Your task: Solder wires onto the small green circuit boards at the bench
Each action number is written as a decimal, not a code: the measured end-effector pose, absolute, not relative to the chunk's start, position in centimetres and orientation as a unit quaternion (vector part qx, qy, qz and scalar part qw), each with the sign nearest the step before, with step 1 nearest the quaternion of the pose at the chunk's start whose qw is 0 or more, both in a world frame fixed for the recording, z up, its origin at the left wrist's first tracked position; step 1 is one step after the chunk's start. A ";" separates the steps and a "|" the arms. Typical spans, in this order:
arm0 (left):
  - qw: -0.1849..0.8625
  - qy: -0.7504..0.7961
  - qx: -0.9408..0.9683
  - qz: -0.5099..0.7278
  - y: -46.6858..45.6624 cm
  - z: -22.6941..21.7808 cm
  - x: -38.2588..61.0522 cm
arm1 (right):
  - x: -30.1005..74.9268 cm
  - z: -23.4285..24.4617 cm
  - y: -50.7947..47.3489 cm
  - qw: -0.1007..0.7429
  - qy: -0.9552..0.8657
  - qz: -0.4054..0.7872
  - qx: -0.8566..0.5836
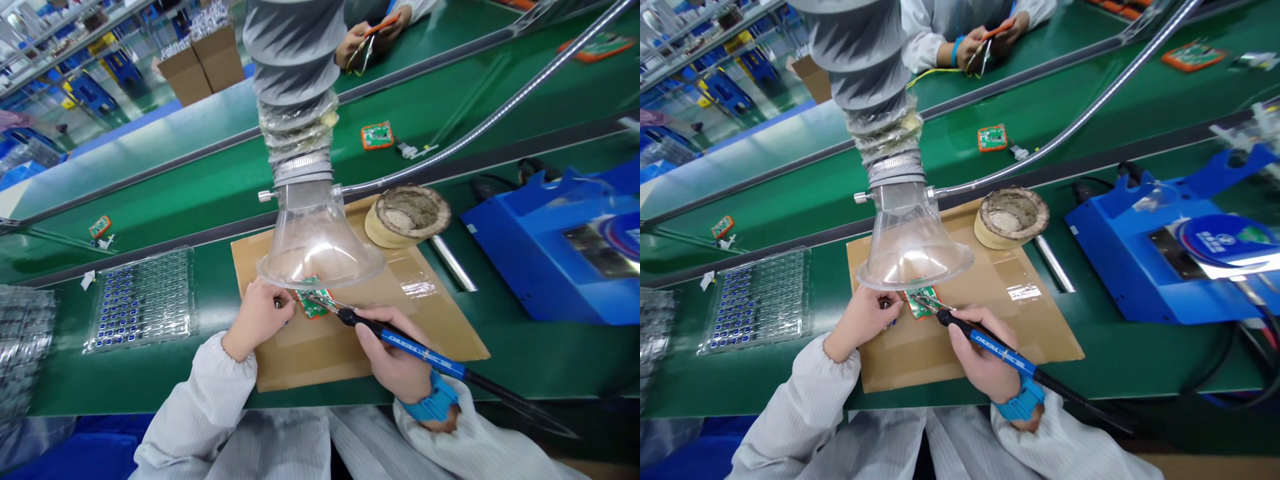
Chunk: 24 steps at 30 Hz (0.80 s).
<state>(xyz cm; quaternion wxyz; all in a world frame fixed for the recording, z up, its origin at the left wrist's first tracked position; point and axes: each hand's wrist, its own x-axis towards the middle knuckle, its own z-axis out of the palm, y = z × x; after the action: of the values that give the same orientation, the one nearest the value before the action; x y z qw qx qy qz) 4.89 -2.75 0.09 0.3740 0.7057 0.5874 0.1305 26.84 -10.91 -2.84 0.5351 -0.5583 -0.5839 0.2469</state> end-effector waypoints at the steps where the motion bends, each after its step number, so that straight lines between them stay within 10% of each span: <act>1: 0.370 0.588 0.708 0.128 -2.7 0.2 4.9 | 26.8 -2.9 -10.9 0.536 -0.581 0.248 -0.560; 10: 0.315 0.543 0.775 0.068 -3.1 1.5 4.2 | 27.0 -3.2 -10.9 0.557 -0.553 0.257 -0.564; 19: 0.660 0.517 0.534 0.109 3.9 2.7 -1.7 | 29.6 -3.1 -10.9 0.569 -0.548 0.236 -0.566; 24: 0.514 0.658 0.470 0.286 12.2 3.8 -2.9 | 29.6 -2.5 -10.8 0.560 -0.577 0.236 -0.546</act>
<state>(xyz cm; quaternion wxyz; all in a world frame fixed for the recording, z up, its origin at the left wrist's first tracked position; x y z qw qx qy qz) -2.89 12.25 3.79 0.5138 0.4700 0.6581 0.2864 29.59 -10.82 -2.54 0.5603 -0.5456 -0.5769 0.2358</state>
